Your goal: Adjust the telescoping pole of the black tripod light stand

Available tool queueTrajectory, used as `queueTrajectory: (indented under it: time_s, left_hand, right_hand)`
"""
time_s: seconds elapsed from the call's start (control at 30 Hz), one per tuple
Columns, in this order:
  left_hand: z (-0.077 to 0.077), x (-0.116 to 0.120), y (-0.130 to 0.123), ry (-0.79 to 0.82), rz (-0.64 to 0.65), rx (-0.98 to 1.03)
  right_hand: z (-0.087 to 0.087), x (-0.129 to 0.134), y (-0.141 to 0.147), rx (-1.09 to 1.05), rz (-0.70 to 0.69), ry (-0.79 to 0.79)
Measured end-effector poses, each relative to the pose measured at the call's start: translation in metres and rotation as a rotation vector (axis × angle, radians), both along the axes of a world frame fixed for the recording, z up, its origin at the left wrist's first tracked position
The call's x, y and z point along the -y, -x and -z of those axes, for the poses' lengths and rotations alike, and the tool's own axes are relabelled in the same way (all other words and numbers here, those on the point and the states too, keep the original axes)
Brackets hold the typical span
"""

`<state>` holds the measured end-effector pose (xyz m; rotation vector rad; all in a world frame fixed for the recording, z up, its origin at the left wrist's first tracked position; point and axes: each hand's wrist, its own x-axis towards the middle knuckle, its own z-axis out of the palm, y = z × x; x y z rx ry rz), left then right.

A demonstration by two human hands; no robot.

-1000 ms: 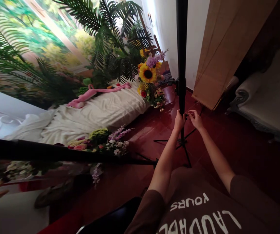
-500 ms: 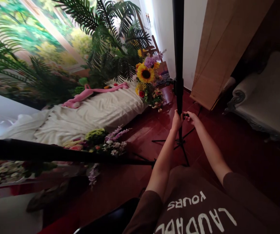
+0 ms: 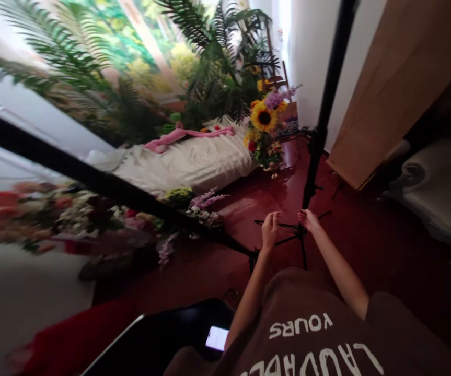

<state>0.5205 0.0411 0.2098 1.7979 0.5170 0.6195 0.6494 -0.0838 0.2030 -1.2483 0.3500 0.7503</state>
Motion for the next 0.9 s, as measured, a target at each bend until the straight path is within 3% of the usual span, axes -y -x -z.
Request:
queueTrajectory:
  time_s: [0.13, 0.2, 0.27, 0.37, 0.43, 0.5, 0.6, 0.7, 0.9]
  left_hand:
    - [-0.013, -0.02, 0.082, -0.037, -0.591, 0.032]
    - [-0.027, -0.042, 0.105, -0.109, -0.882, 0.103]
    - [-0.044, -0.069, 0.118, -0.152, -1.082, 0.193]
    - [-0.063, -0.11, 0.122, -0.167, -1.035, 0.271]
    - [-0.068, -0.129, 0.118, -0.113, -0.881, 0.288]
    - [-0.069, -0.141, 0.112, -0.037, -0.716, 0.282]
    - [-0.063, -0.149, 0.103, 0.042, -0.598, 0.311]
    - [-0.056, -0.15, 0.097, 0.079, -0.622, 0.421]
    - [-0.05, -0.151, 0.083, 0.054, -0.779, 0.424]
  right_hand:
    - [0.017, -0.052, 0.05, -0.104, -0.147, 0.069]
    - [0.016, -0.084, 0.074, -0.136, -0.269, 0.069]
    - [0.008, -0.115, 0.095, -0.154, -0.401, 0.048]
    - [-0.016, -0.155, 0.119, -0.175, -0.69, -0.056]
    - [-0.035, -0.174, 0.128, -0.243, -0.872, -0.184]
    - [-0.052, -0.185, 0.13, -0.377, -0.953, -0.325]
    - [-0.064, -0.193, 0.127, -0.646, -0.946, -0.495]
    - [-0.064, -0.195, 0.121, -0.899, -0.917, -0.592]
    - [-0.067, -0.204, 0.118, -1.093, -0.848, -0.513]
